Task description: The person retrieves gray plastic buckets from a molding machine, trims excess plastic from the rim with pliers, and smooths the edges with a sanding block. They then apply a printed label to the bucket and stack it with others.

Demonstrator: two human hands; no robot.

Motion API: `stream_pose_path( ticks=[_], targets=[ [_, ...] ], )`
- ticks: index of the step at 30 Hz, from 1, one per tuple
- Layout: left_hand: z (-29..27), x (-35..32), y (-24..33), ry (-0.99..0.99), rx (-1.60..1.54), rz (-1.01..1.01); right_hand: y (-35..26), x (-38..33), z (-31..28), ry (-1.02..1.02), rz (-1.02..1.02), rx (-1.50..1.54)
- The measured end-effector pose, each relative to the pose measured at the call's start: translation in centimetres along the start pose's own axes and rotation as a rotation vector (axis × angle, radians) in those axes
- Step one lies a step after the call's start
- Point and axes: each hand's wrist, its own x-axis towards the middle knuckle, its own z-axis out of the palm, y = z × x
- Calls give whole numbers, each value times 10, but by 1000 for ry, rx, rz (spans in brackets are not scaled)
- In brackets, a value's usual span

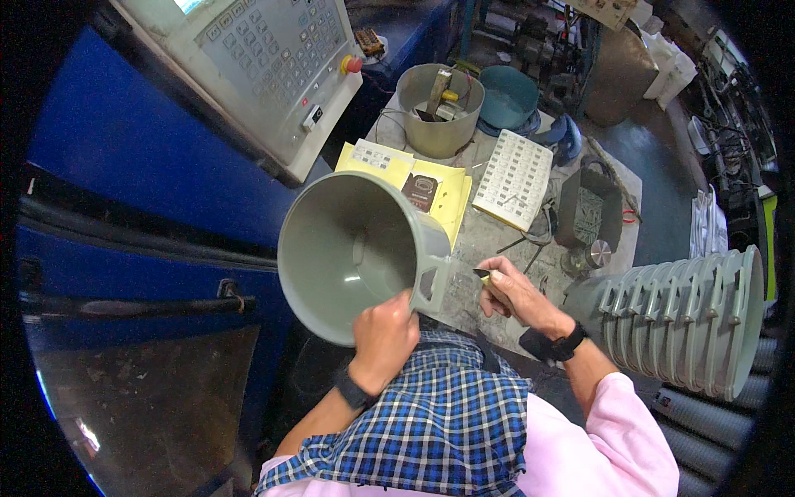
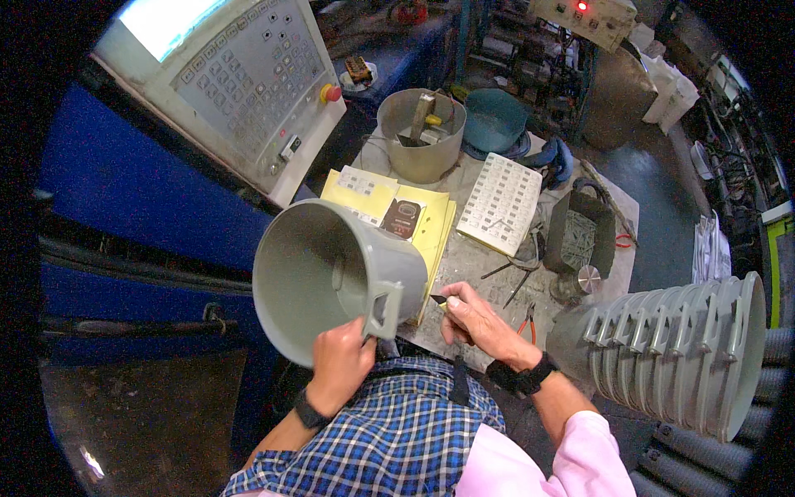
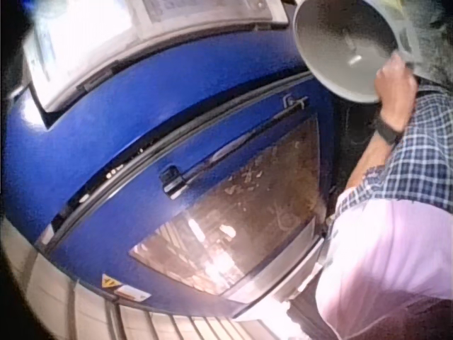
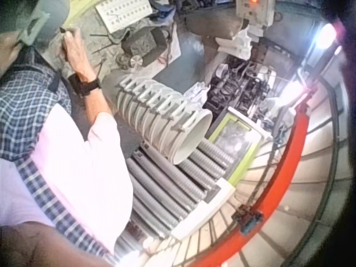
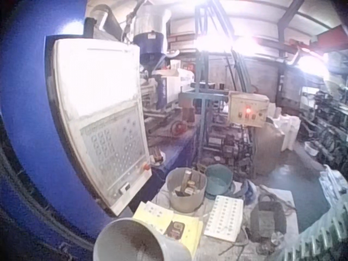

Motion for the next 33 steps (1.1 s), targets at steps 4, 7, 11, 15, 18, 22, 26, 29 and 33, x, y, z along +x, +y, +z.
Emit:
stream_pose_path(
  ticks=[4,7,11,15,18,22,26,29,33],
  targets=[
    [55,19,-24,-149,156,-57,35,-3,19,127,50,148],
    [88,22,-34,-229,191,-20,48,-11,23,202,55,-61],
    [102,24,-41,-307,117,-23,58,-14,23,212,64,-185],
    [97,27,-45,-338,135,20,56,-4,27,226,67,-388],
    [96,27,-46,-340,149,23,48,0,36,374,-111,-753],
    [97,26,-46,-337,140,18,36,7,45,359,-128,-1113],
    [97,26,-45,-326,122,23,25,13,49,258,-90,-1279],
    [95,25,-44,-314,122,39,14,20,48,155,-1,-1338],
    [95,23,-46,-285,86,70,-1,30,48,51,107,-1387]
  ],
)
